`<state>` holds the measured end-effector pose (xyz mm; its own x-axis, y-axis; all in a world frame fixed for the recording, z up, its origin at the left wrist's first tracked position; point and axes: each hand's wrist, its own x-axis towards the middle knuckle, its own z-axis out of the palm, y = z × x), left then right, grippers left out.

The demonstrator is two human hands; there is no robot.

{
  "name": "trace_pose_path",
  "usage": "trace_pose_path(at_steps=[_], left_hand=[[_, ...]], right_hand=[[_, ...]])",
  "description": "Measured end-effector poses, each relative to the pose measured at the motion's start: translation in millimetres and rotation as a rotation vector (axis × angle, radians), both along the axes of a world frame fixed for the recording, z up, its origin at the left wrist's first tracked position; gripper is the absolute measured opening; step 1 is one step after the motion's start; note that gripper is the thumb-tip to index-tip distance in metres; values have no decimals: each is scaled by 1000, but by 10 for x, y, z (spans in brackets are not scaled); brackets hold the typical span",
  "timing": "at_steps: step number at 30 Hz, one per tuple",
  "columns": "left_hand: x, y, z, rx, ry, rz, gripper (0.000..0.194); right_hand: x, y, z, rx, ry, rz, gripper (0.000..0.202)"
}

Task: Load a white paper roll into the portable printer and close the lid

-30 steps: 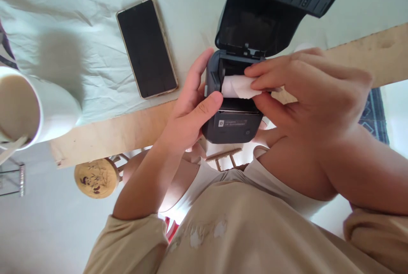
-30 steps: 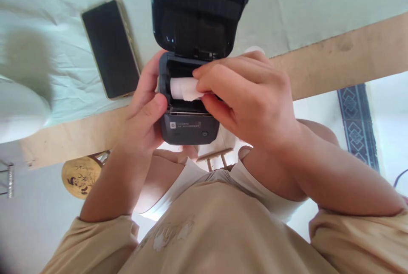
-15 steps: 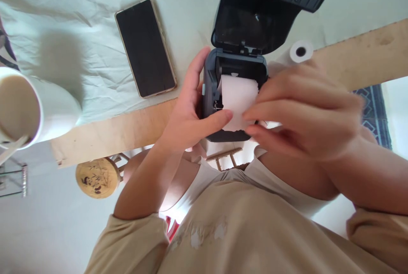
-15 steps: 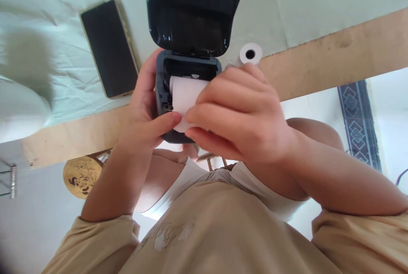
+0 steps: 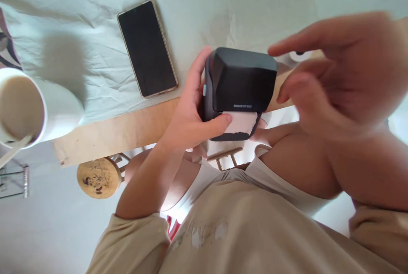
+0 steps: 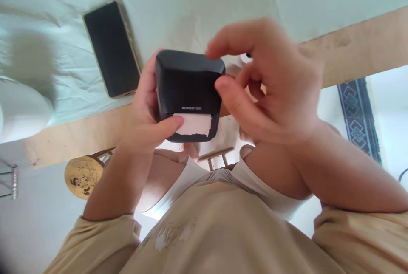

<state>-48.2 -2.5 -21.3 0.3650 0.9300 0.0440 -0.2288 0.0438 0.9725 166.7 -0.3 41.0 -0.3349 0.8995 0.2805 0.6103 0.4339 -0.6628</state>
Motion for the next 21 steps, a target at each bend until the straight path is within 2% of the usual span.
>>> trace_pose_path(at_steps=[3,6,9,17,21], left_hand=[[14,-5,-4,33,-29,24,90],[56,-50,75,-88,-10,96,67],[88,-81,152,-195,-9,131,45],[143,-57,207,-257,-96,181,40],[137,-62,248,-316,-99,161,40]], right_hand=[[-68,-20,-72,35,-35,106,37],[-107,-26,-115,19,-47,183,44],[-117,-27,-114,-37,1,191,43],[-122,32,-132,-37,1,227,42],[-125,33,-141,-48,7,222,43]])
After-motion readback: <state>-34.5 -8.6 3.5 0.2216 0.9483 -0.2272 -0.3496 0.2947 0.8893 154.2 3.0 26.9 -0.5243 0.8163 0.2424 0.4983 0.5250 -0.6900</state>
